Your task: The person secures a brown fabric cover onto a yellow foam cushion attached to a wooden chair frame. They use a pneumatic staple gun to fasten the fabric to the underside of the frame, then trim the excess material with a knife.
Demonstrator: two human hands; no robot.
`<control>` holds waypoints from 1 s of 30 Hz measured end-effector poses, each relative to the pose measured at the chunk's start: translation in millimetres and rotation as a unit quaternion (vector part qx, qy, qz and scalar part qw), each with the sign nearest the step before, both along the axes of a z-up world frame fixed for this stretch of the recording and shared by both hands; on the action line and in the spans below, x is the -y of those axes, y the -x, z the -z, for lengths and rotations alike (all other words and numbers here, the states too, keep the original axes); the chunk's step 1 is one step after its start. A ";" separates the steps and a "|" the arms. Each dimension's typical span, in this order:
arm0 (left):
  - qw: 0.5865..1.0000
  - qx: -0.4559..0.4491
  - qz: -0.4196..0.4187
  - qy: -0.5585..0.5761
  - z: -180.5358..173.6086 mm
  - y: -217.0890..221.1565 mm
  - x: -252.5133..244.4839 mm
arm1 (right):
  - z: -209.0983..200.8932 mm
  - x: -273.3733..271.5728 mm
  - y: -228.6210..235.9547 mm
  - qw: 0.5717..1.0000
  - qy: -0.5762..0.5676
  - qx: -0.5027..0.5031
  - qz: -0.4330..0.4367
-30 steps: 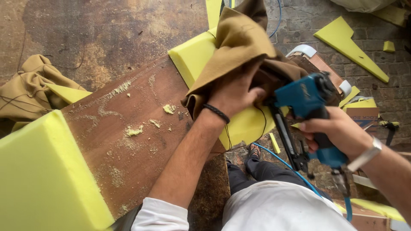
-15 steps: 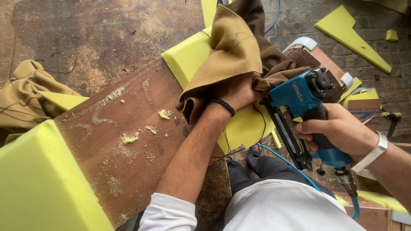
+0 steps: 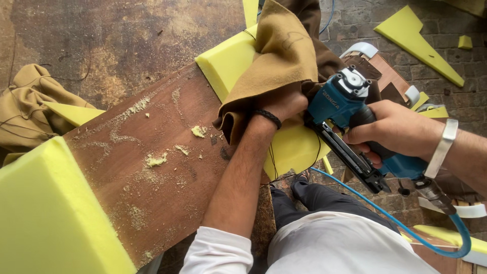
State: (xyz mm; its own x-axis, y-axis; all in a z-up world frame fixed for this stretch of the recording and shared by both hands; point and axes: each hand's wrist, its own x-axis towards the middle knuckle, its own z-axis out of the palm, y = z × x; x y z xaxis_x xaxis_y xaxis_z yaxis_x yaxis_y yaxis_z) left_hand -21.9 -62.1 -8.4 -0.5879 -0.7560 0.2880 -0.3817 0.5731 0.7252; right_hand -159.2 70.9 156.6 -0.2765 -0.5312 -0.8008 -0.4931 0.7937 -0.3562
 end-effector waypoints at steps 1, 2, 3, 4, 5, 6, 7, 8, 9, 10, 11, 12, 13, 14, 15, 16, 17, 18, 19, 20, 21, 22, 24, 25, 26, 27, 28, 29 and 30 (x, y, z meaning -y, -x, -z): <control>1.000 0.001 -0.009 0.007 5.6 1.7 1.8 | -2.6 3.2 -2.2 1.000 -0.008 -0.006 -0.010; 1.000 0.002 -0.018 0.013 11.9 2.5 3.4 | -4.1 6.5 -4.8 1.000 -0.017 -0.012 -0.019; 0.999 0.003 -0.027 0.019 18.2 3.8 4.1 | -5.5 8.6 -7.3 0.999 -0.025 -0.017 -0.029; 0.999 0.007 -0.026 0.023 23.9 5.0 5.0 | -6.3 10.4 -9.3 0.999 -0.025 -0.018 -0.036; 0.999 0.011 -0.024 0.026 28.4 7.1 5.0 | -7.1 11.4 -10.9 0.999 -0.025 -0.018 -0.044; 0.999 0.015 -0.022 0.032 31.3 10.3 5.2 | -8.1 12.1 -11.7 0.998 -0.023 -0.018 -0.050; 1.000 0.017 -0.020 0.013 32.6 12.7 5.4 | -9.6 12.7 -12.1 0.998 -0.023 -0.022 -0.062; 1.000 0.022 -0.018 -0.006 33.0 13.0 4.0 | -10.7 12.4 -13.4 0.997 -0.023 -0.023 -0.075; 0.999 0.026 -0.016 -0.026 32.0 11.3 3.3 | -12.3 12.6 -14.3 0.996 -0.024 -0.024 -0.087; 0.999 0.021 -0.030 -0.002 29.3 6.5 5.9 | -12.9 16.1 -16.1 0.996 -0.026 -0.029 -0.080; 0.999 0.016 -0.044 0.021 25.7 1.3 8.3 | -12.9 19.8 -17.1 0.996 -0.028 -0.033 -0.072; 0.998 0.009 -0.056 0.042 21.5 0.5 7.1 | -13.8 19.7 -15.1 0.997 -0.032 -0.040 -0.063; 0.998 0.008 -0.045 0.036 17.6 -0.6 5.6 | -13.4 17.5 -11.5 0.998 -0.015 -0.017 -0.060; 0.999 0.006 -0.034 0.027 15.0 -3.8 2.7 | -11.9 12.1 -5.7 0.998 -0.001 0.004 -0.057; 1.000 0.004 -0.023 0.019 12.5 -5.6 -0.4 | -8.7 7.5 1.1 0.998 0.013 0.025 -0.053; 1.000 -0.019 -0.015 0.001 9.1 -8.4 -0.8 | -3.1 3.7 7.8 0.998 0.025 0.036 -0.051; 0.999 -0.042 -0.008 -0.017 5.6 -10.8 -1.2 | 2.8 -5.8 16.3 0.997 0.037 0.047 -0.049; 0.997 -0.064 -0.004 -0.034 2.8 -12.7 -1.2 | 10.5 -15.5 27.7 0.996 0.049 0.059 -0.052; 0.999 -0.050 -0.017 0.004 -0.2 -13.0 -1.5 | 17.3 -30.6 42.7 0.990 0.103 0.079 -0.062; 0.998 -0.032 -0.031 0.044 -3.1 -14.9 -1.9 | 25.4 -47.5 59.1 0.980 0.157 0.103 -0.072; 0.995 -0.013 -0.045 0.083 -6.0 -16.8 -2.1 | 33.9 -62.0 78.4 0.983 0.163 0.072 -0.052; 0.997 -0.008 -0.045 0.056 -8.0 -17.4 -4.8 | 42.5 -79.3 98.5 0.985 0.165 0.039 -0.029; 0.999 -0.002 -0.044 0.003 -12.0 -16.2 -7.5 | 62.4 -105.1 132.0 0.979 0.201 0.038 -0.002; 0.999 0.004 -0.042 -0.004 -13.6 -14.9 -7.5 | 71.2 -114.5 144.0 0.975 0.220 0.036 0.013; 0.999 0.009 -0.039 -0.010 -14.2 -13.2 -8.2 | 76.9 -123.1 153.3 0.977 0.212 0.013 0.019; 0.999 0.014 -0.036 -0.017 -14.3 -12.3 -8.9 | 80.8 -130.3 159.8 0.978 0.205 -0.009 0.025; 0.998 0.036 -0.040 -0.038 -13.3 -12.9 -11.3 | 83.5 -137.2 163.0 0.980 0.196 -0.031 0.031; 0.996 0.058 -0.044 -0.059 -12.6 -13.5 -13.6 | 84.0 -143.3 165.2 0.981 0.185 -0.039 0.041; 0.992 0.081 -0.050 -0.078 -13.0 -16.0 -12.9 | 85.2 -145.5 165.5 0.982 0.176 -0.046 0.049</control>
